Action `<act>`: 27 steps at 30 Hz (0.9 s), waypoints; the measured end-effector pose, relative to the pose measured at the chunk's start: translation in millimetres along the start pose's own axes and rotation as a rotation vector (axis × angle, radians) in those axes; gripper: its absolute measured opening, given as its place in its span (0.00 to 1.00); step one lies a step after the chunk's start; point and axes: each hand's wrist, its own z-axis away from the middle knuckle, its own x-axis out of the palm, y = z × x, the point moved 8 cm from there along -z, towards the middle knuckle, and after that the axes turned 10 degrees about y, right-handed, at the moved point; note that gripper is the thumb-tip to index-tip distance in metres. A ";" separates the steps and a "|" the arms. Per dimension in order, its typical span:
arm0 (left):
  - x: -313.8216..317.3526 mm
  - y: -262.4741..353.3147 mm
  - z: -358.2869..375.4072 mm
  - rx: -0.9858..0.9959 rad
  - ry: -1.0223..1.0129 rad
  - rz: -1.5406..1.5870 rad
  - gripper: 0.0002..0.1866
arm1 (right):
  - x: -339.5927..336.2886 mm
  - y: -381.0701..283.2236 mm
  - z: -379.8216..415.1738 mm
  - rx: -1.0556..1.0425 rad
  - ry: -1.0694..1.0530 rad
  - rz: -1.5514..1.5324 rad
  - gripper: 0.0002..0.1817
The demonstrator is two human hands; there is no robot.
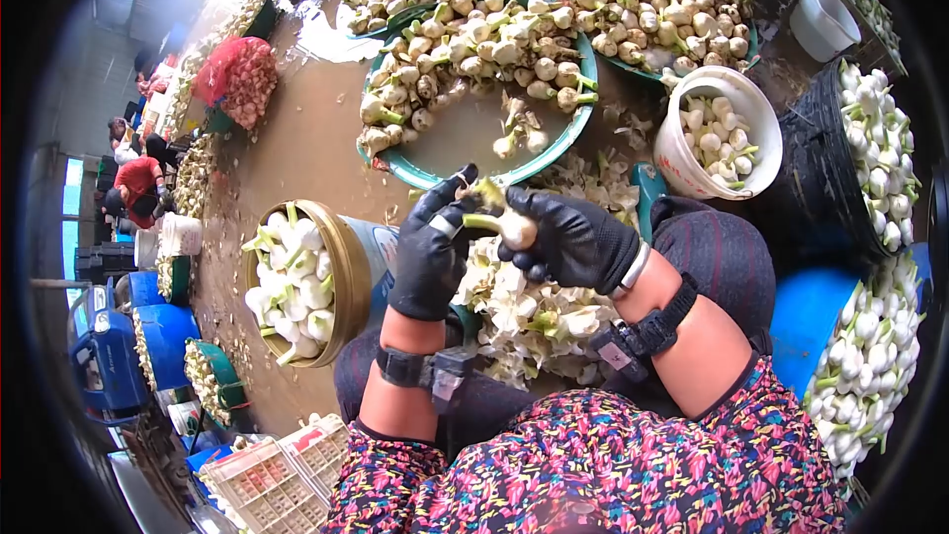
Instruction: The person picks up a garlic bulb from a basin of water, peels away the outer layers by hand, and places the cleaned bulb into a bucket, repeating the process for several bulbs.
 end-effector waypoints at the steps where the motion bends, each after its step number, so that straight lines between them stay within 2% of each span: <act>1: 0.7 -7.7 3.1 -0.196 0.010 0.183 0.16 | -7.9 -6.0 -2.1 -0.023 -0.021 0.026 0.18; 2: 4.1 -12.5 6.5 -0.395 0.016 0.365 0.17 | -7.8 -11.7 -3.2 -0.102 -0.049 0.004 0.17; 3: 15.2 -22.0 14.5 -0.666 0.012 0.922 0.18 | -6.4 -10.7 -3.9 -0.101 -0.077 0.032 0.18; 4: 17.6 -22.9 15.1 -0.666 0.010 0.923 0.18 | -3.4 -10.3 -4.8 -0.099 -0.106 0.063 0.19; 6: 12.5 -23.6 13.4 -0.538 0.051 0.574 0.15 | -2.0 -11.0 -5.1 -0.127 -0.064 0.043 0.16; 7: 9.6 -27.7 14.7 -0.573 0.073 0.530 0.11 | -2.9 -11.1 -5.8 -0.153 -0.022 0.021 0.14; 8: 8.3 -27.6 14.2 -0.575 0.075 0.530 0.11 | -0.6 -7.2 -9.7 -0.150 -0.022 0.021 0.14; 10: 5.3 -25.4 10.7 -0.547 0.050 0.517 0.08 | -6.9 -45.4 2.1 -0.837 0.296 0.425 0.12; 11: 1.3 9.7 0.0 0.153 -0.029 -0.128 0.08 | 9.6 -60.8 30.4 -1.243 0.410 0.854 0.09; 12: -2.4 4.6 -3.1 0.152 -0.024 -0.135 0.08 | 35.1 -60.1 54.4 -1.510 0.378 1.220 0.10; 14: -16.1 -18.5 -6.4 -0.102 0.041 -0.043 0.11 | 46.6 -24.2 46.0 -1.430 0.194 1.641 0.11; 15: -9.7 -43.2 2.2 -0.570 0.194 0.685 0.14 | 26.9 3.1 18.6 -0.921 0.072 1.840 0.12; 16: -7.7 -45.2 3.1 -0.564 0.196 0.680 0.14 | 4.4 29.4 1.9 -0.439 -0.047 2.016 0.11; 18: 1.6 -44.0 0.9 -0.591 0.177 0.805 0.18 | -11.9 29.7 0.5 -0.227 0.019 2.012 0.15; 19: -1.7 -27.1 -2.4 -0.281 0.027 0.009 0.19 | -12.4 15.7 3.3 -0.335 0.149 1.939 0.18; 20: 0.9 -28.0 -1.6 -0.281 0.025 0.010 0.19 | -14.3 0.4 7.6 -0.439 0.276 1.859 0.21; 21: 3.8 -26.4 -0.9 -0.215 0.021 -0.046 0.19 | -12.2 -12.1 9.0 -0.650 0.345 1.828 0.26; 22: 7.6 -25.8 -0.2 -0.146 0.014 -0.102 0.19 | -10.8 -28.2 15.0 -0.828 0.469 1.611 0.25; 23: 14.7 -28.2 -1.6 -0.132 -0.059 -0.157 0.18 | -6.7 -41.3 21.6 -0.861 0.524 1.452 0.22; 24: 20.5 -0.7 -6.0 0.369 -0.089 -0.469 0.17 | -3.6 -53.2 28.3 -0.890 0.574 1.291 0.19; 25: 23.3 -12.1 -2.6 0.174 -0.120 -0.397 0.16 | -5.2 -53.0 23.7 -0.889 0.585 1.281 0.19; 26: 26.9 -12.7 -1.9 -0.021 -0.151 -0.324 0.16 | -7.8 -53.6 19.5 -0.947 0.511 1.035 0.14; 27: 23.8 -34.2 2.3 -0.283 -0.050 0.069 0.16 | -11.6 -56.8 18.2 -0.995 0.432 0.791 0.10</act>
